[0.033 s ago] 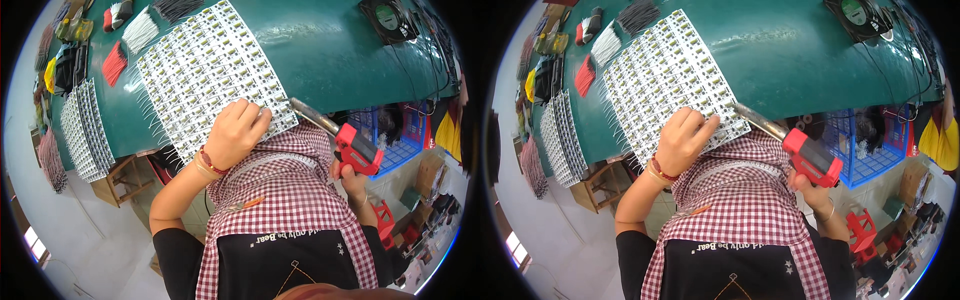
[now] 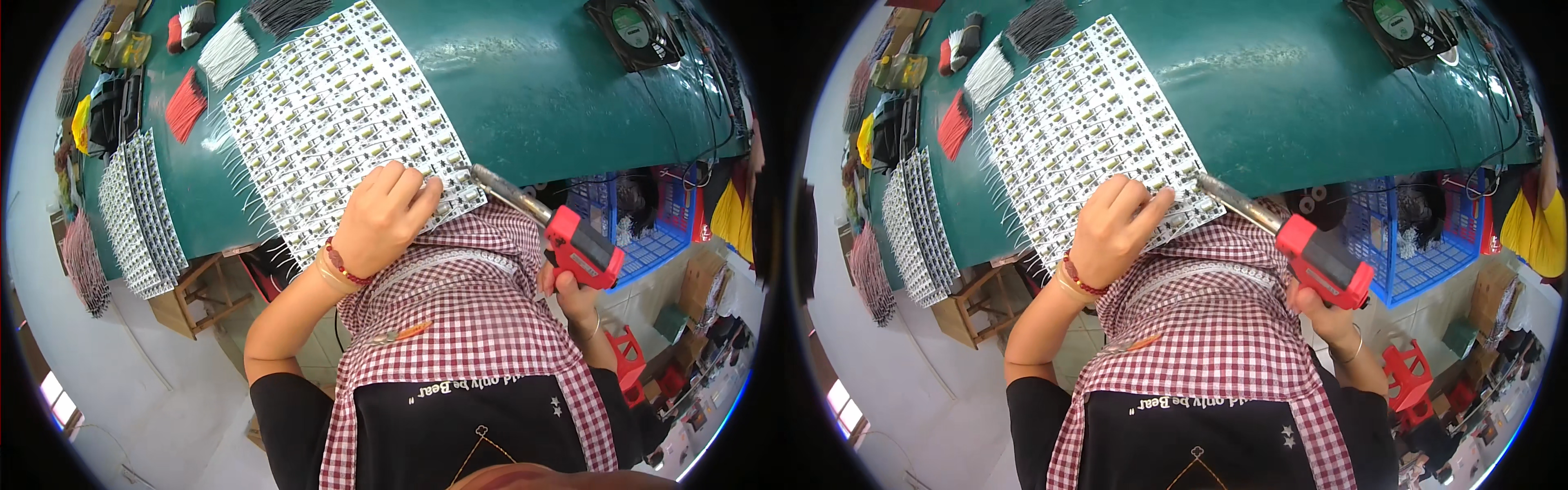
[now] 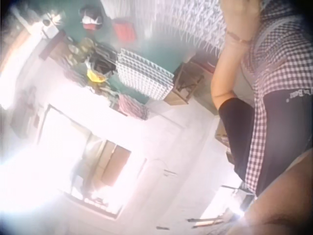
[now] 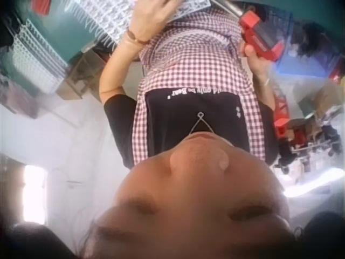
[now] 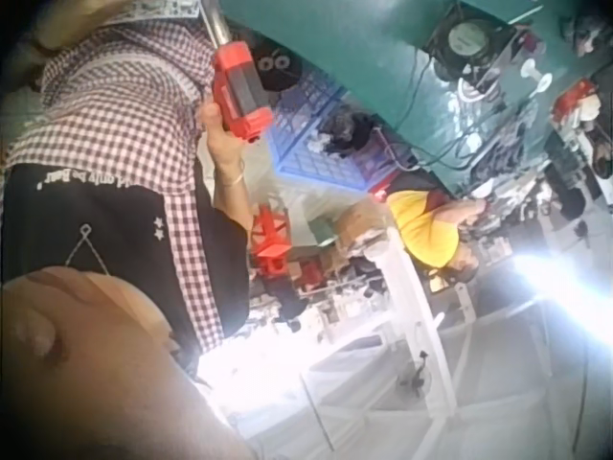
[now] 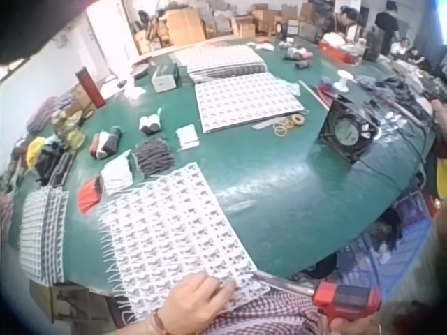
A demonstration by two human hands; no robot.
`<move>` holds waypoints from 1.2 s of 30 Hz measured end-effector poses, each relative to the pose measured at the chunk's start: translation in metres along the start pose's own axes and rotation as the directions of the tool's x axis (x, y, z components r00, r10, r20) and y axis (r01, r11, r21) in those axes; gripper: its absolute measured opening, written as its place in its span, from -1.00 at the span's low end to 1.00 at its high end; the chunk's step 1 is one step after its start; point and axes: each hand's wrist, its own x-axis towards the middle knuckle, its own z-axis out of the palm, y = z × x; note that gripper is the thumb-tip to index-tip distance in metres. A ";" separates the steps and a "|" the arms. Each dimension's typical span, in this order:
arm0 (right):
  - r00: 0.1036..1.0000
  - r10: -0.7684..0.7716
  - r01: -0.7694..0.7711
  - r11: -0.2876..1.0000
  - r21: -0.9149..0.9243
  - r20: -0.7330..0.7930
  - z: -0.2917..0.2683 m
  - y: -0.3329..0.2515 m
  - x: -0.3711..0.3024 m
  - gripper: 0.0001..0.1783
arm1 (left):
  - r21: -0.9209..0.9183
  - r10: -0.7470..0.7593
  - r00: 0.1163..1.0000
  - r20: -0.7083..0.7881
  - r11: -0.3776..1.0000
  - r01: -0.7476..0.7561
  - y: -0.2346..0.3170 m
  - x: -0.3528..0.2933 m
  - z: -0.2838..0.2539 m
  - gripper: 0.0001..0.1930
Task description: The person uses a soldering iron to attach white wires to a grid of LED modules on a green workbench. They repeatedly pick up wires, position them on the board, and apply heat with the soldering iron to secure the connections.
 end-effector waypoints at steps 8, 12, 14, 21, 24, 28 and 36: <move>0.993 0.112 -0.110 0.993 -0.035 0.046 -0.008 0.009 -0.015 -0.73 | 0.002 0.012 0.997 0.079 1.000 -0.012 0.000 -0.002 -0.002 -0.73; 0.996 0.088 -0.083 0.991 -0.106 0.035 -0.012 0.013 -0.017 -0.74 | -0.008 0.004 1.000 0.031 1.000 -0.004 0.001 0.001 0.000 -0.70; 0.997 0.071 -0.066 0.973 -0.221 0.014 -0.014 0.018 -0.017 -0.74 | -0.014 0.000 1.000 0.006 1.000 0.000 0.001 0.003 0.002 -0.69; 1.000 0.016 -0.017 0.924 -0.383 -0.005 -0.011 0.023 -0.019 -0.79 | -0.013 -0.009 0.999 0.043 1.000 0.010 0.003 0.004 -0.001 -0.71; 1.000 0.000 0.008 0.911 -0.411 0.021 -0.014 0.019 -0.020 -0.78 | 0.004 -0.014 0.996 0.088 1.000 0.014 0.003 0.004 -0.004 -0.77; 0.909 -0.348 0.410 0.656 -0.633 0.228 -0.005 -0.001 0.003 -0.71 | 0.015 -0.010 0.993 0.114 1.000 0.009 0.002 0.004 -0.004 -0.80; 0.919 -0.330 0.385 0.650 -0.655 0.214 -0.003 -0.003 0.002 -0.64 | -0.023 -0.030 0.998 0.062 0.999 0.032 0.003 0.005 -0.003 -0.69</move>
